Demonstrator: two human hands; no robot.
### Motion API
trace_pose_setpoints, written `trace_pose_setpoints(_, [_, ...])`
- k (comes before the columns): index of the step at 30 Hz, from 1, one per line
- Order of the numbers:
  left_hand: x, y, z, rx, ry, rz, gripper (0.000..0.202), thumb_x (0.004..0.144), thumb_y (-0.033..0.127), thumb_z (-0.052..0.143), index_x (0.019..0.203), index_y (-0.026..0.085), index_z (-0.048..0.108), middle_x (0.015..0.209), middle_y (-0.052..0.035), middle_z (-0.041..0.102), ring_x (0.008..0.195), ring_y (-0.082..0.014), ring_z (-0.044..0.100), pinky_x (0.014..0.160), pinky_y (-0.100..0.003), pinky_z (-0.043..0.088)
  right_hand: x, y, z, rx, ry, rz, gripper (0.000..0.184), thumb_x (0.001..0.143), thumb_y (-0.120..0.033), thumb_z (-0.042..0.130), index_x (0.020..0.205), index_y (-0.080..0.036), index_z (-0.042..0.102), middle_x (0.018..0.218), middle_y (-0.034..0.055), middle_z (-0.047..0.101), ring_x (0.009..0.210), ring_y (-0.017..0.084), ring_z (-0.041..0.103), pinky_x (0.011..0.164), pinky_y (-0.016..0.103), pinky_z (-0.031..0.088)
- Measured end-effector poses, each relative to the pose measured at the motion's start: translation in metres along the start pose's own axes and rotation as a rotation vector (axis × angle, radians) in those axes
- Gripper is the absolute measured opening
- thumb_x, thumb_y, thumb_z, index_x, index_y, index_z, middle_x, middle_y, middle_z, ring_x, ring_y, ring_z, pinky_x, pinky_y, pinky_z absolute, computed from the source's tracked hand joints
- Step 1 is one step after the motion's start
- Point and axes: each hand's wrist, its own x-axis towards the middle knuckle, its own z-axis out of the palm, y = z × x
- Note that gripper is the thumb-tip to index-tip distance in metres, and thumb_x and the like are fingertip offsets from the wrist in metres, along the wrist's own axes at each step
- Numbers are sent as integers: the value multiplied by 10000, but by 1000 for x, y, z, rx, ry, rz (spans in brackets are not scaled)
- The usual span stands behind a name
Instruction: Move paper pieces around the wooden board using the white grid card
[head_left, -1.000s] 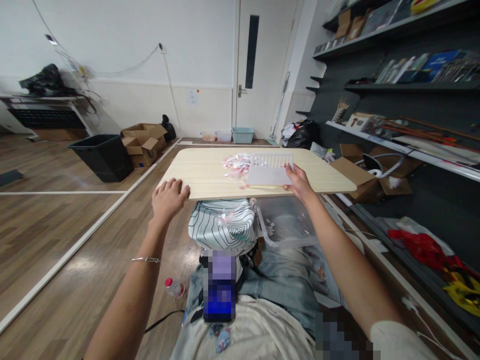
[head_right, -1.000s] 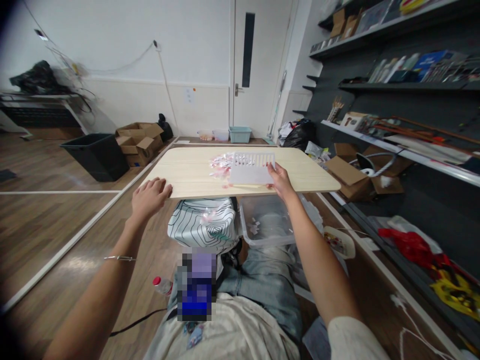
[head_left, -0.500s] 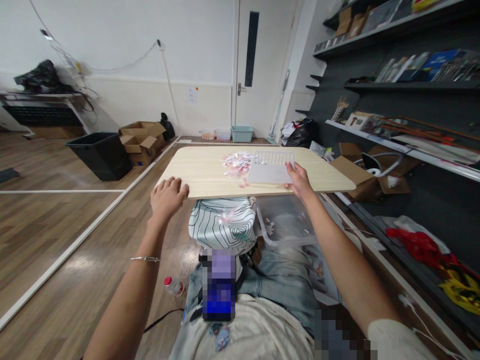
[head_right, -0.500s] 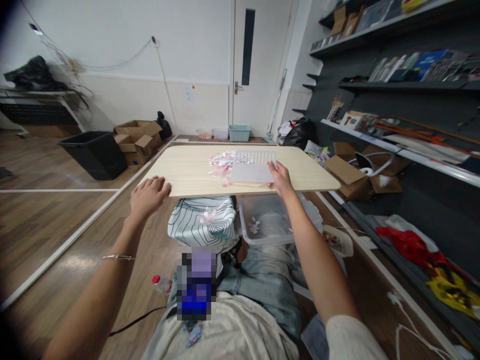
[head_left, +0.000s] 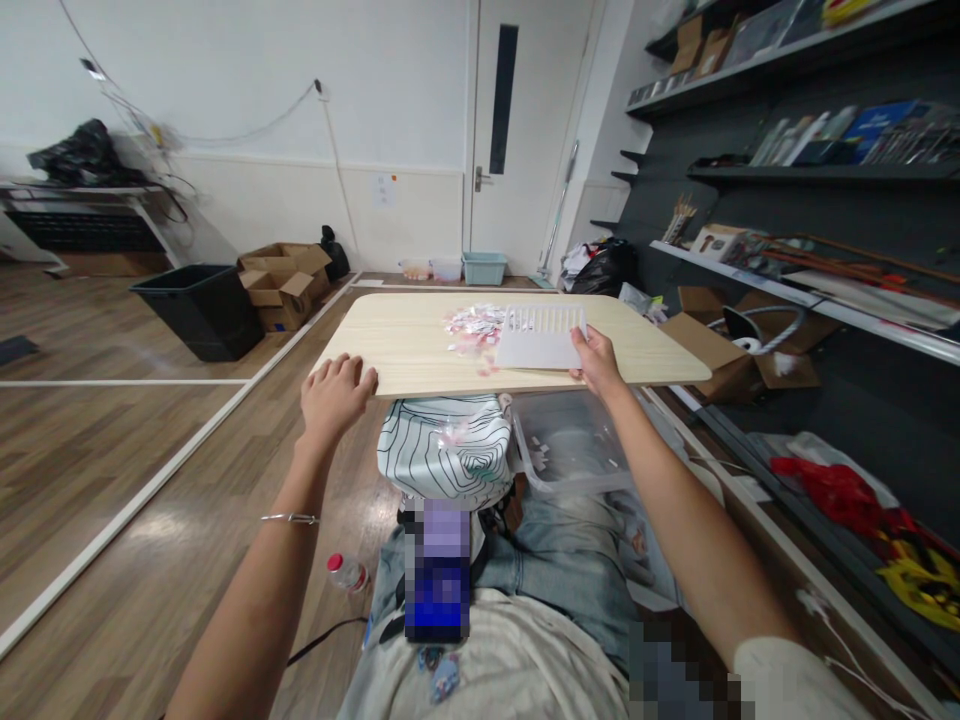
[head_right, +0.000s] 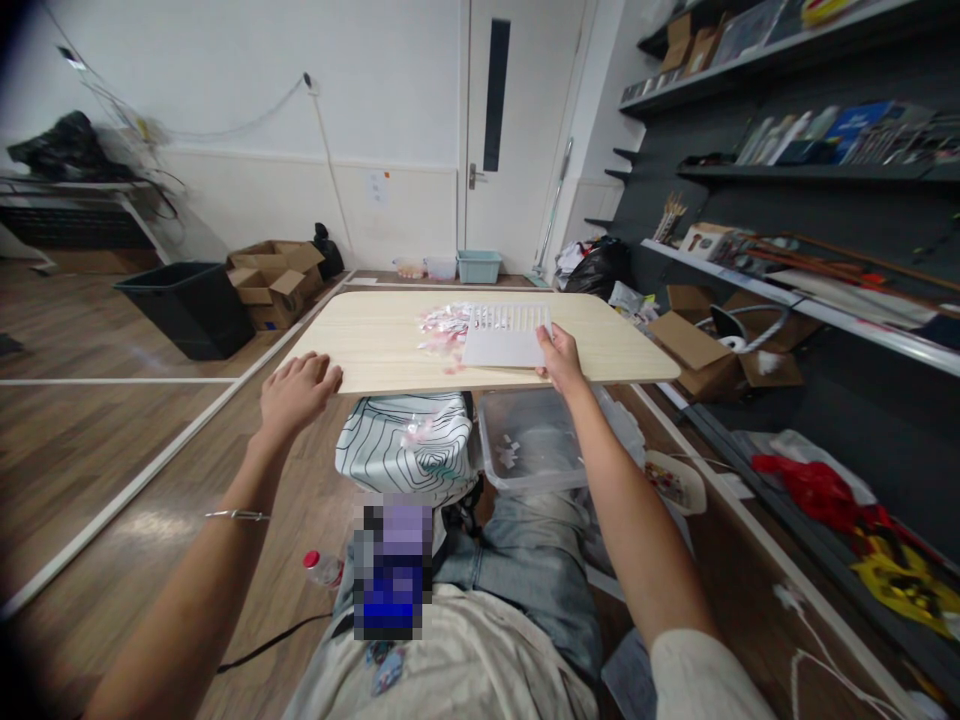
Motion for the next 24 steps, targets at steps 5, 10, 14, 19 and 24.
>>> trace_pose_setpoints(5, [1,-1,2,5,1,0,585,1122,511,353,1490,233,713,1713,-143,635,1618,-383,509,1335,-584,374,-1,-1,-1,-24,-16,31,615,834,-778,873,1025,-253,617,721,-52,580,515,102,469,331,187,340])
trace_pose_setpoints(10, [2,-3,4,-1,10,8,575,1126,507,367,1483,230,723,1698,-149,648,1616,-391,515,1328,-595,385,0,-1,0,-4,10,28,617,826,-780,873,1016,-257,606,720,-54,576,521,108,476,331,192,333])
trace_pose_setpoints(14, [2,-4,6,2,19,3,581,1128,510,375,1492,219,723,1719,-148,630,1627,-395,505,1333,-591,381,0,0,0,-18,-6,26,626,809,-790,876,1000,-255,611,706,-61,562,515,102,459,326,192,341])
trace_pose_setpoints(19, [3,-6,8,1,27,7,573,1130,519,370,1487,242,722,1705,-136,645,1619,-379,514,1329,-570,385,-1,-1,0,-20,-42,17,627,809,-794,884,992,-256,617,701,-53,576,510,105,460,315,198,357])
trace_pose_setpoints(24, [4,-8,10,-18,51,8,562,1126,515,384,1474,249,736,1683,-145,660,1599,-394,526,1314,-595,392,-2,-3,0,-7,-32,10,600,838,-776,883,977,-260,612,696,-47,569,499,108,465,314,201,351])
